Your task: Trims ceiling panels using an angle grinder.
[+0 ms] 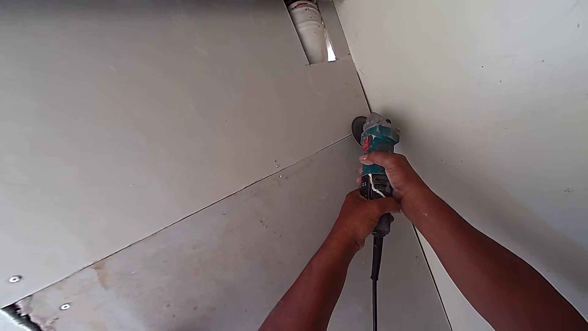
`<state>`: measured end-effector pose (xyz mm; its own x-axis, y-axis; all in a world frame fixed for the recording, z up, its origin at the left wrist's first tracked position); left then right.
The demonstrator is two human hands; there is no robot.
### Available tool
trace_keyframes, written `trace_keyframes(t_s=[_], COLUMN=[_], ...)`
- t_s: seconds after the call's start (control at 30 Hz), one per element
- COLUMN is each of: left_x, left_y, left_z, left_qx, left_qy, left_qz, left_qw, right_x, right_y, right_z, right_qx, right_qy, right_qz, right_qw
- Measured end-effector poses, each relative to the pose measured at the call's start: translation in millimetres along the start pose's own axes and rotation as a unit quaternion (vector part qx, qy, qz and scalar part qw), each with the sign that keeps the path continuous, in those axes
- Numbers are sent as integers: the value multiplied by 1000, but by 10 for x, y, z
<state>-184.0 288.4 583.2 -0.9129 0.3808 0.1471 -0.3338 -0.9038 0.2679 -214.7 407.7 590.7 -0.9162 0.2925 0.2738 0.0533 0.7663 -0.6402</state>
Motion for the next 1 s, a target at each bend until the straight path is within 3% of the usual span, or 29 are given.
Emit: trace_keyframes(t_s=[0.17,0.27,0.53,0.77,0.9,1.0], left_x=[0,-70,-368,-549,-769,-1344], left_y=[51,10,28,199,418,610], left_z=[58,-143,-695,-751,-766,-984], left_qx=[18,6,-134,-155,-21,97], left_qy=[-2,-16,-172,-173,-155,-150], left_qz=[3,-15,-8,70,103,135], left_qw=[1000,1000,976,970,982,975], right_x=[-2,-136,-575,-692,-662,-567], right_y=[-75,32,-87,-388,-542,-567], right_z=[-31,91,218,334,341,369], right_qx=[7,-38,-222,-211,-240,-296], right_qy=[4,21,183,126,156,191], right_qz=[-2,-15,-79,-148,-147,-139], right_qw=[1000,999,954,958,947,925])
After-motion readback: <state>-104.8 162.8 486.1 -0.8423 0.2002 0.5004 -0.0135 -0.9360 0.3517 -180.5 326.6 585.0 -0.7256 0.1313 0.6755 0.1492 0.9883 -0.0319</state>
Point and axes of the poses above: each hand's wrist, its own x-axis towards the middle knuckle, its own y-axis out of the back of the hand, z = x × y, the point moved 3 cm from there along x, towards the middle knuckle, and after that the axes turned 4 degrees about z, right-handed, at the moved point
